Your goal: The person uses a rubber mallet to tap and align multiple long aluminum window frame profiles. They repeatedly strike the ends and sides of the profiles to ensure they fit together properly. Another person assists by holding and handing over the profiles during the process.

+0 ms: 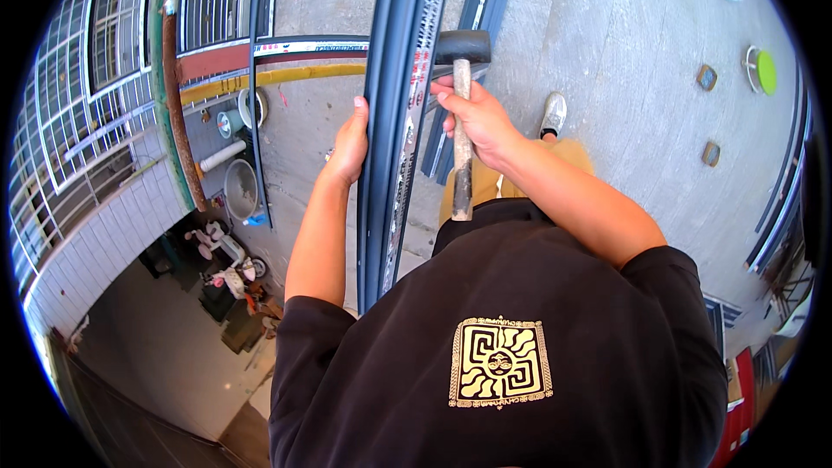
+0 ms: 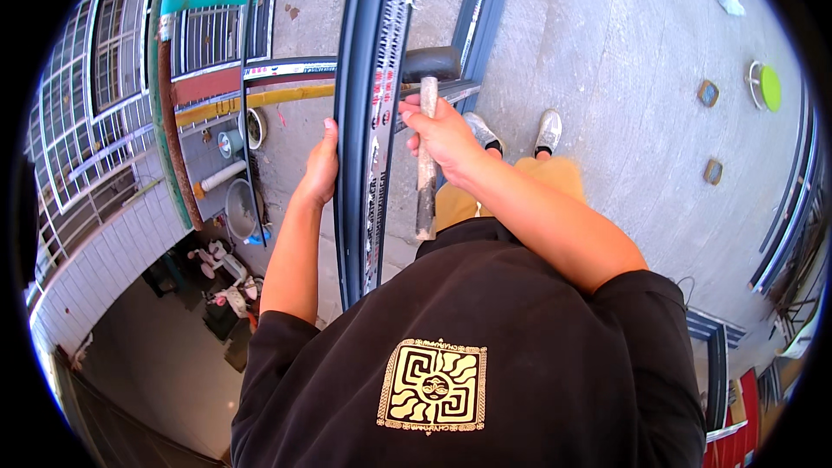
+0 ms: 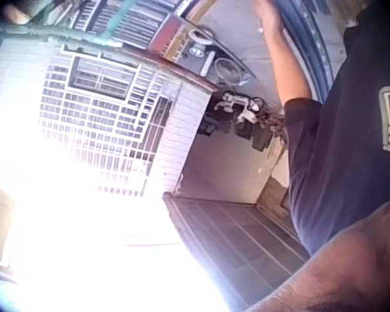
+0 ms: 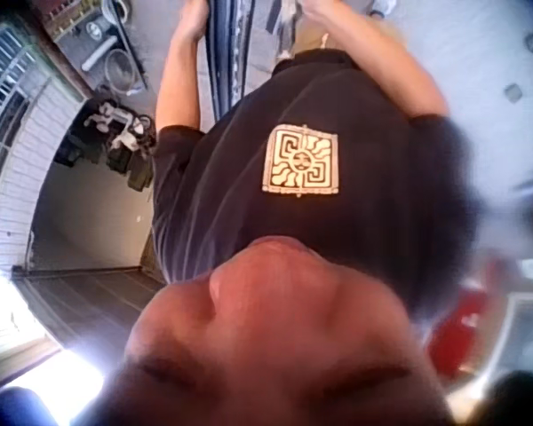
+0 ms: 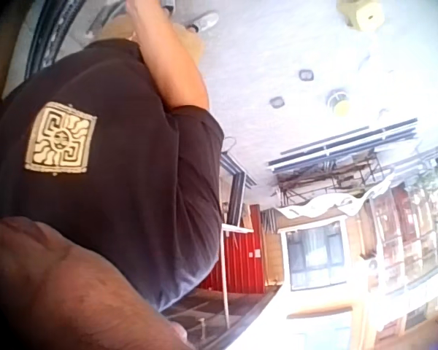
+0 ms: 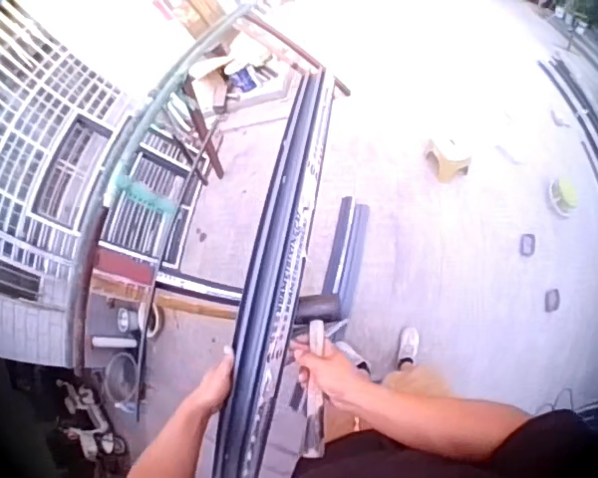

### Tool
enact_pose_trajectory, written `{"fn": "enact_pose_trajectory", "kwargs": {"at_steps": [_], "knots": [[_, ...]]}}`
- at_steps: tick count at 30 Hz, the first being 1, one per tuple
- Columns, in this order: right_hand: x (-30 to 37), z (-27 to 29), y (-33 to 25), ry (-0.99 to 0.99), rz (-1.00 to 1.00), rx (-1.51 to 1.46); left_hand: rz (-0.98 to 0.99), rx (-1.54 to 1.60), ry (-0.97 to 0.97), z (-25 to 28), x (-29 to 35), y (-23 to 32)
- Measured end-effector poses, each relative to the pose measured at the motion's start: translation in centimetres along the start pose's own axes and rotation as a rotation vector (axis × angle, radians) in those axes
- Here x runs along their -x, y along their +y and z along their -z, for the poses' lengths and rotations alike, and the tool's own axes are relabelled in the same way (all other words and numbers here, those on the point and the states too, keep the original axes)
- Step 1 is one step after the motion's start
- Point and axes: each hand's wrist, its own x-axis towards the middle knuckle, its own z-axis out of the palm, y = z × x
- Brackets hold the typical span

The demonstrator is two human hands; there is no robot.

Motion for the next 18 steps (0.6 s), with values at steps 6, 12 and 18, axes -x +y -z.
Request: {"fn": "enact_pose_trajectory", "kwargs": {"at_steps": [6, 12, 18], "knots": [[0.3, 0.8, -0.7, 0.038, 0.073, 0.157, -0.048, -0.13, 0.057, 0.5, -0.9, -1.3], [2.3, 1.1, -4.6, 0.163, 0.317, 0.531, -0.09, -0.041, 0.042, 0.6, -2.8, -2.6], [5.2, -1.5, -8.9, -0.001, 0.911, 1.1, -0.2, -0.271, 0.169, 0.0, -2.3, -1.8]]}}
